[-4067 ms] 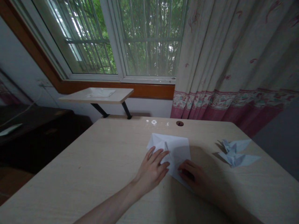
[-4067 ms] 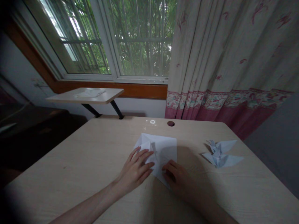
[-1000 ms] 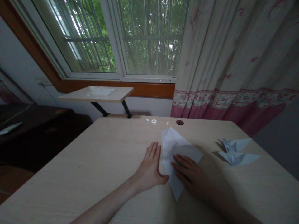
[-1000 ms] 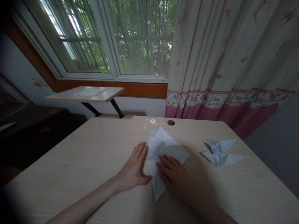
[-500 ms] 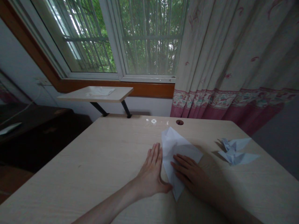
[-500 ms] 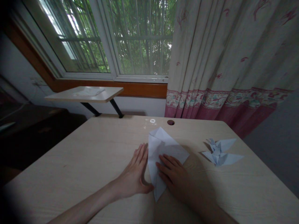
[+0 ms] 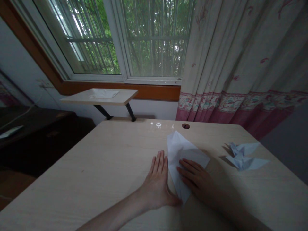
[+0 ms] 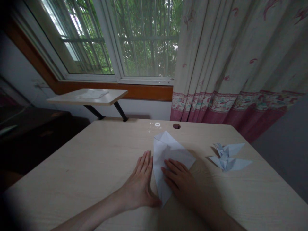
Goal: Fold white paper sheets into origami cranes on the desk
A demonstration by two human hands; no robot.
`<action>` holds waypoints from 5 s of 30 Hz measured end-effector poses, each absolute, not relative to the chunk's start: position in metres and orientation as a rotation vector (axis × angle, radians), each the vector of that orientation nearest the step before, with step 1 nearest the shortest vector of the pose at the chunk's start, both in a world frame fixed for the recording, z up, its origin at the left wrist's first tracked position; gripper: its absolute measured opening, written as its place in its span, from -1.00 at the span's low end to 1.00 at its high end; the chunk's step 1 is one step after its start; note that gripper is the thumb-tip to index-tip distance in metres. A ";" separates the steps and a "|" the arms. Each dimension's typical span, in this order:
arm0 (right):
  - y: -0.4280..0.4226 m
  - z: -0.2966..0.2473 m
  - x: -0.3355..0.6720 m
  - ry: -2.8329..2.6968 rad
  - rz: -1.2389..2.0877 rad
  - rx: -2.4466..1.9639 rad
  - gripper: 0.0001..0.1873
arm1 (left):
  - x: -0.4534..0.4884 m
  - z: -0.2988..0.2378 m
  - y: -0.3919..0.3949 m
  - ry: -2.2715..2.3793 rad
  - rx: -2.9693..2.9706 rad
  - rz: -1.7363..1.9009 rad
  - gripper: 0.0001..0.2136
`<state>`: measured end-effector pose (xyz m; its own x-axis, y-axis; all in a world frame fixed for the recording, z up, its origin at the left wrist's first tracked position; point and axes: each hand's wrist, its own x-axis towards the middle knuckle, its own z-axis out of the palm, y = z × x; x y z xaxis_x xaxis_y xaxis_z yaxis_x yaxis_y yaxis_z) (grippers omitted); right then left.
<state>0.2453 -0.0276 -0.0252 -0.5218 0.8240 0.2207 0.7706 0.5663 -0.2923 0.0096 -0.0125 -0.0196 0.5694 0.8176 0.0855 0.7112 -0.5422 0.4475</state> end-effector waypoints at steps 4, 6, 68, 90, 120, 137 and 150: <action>-0.028 -0.025 0.246 -2.476 0.246 -1.305 -0.58 | 0.011 -0.018 -0.013 1.284 2.416 0.335 0.43; -0.028 -0.024 0.246 -2.477 0.250 -1.296 -0.58 | 0.012 -0.016 -0.013 1.303 2.398 0.299 0.45; -0.011 -0.044 0.267 -1.795 0.033 -1.523 -0.48 | 0.007 -0.008 -0.005 1.079 2.764 0.579 -0.55; 0.006 -0.022 0.288 -1.630 0.557 -1.753 -0.67 | -0.002 -0.008 0.009 1.149 2.623 0.600 -0.63; 0.006 -0.030 0.294 -1.692 0.299 -1.454 -0.72 | 0.004 0.007 -0.003 1.204 2.674 0.476 -0.43; -0.004 -0.031 0.283 -2.172 0.424 -1.329 -0.62 | 0.001 0.006 -0.003 0.978 2.802 0.536 -0.74; -0.006 -0.010 0.292 -2.366 0.558 -1.125 -0.57 | -0.001 -0.011 0.009 1.126 2.725 0.832 -0.78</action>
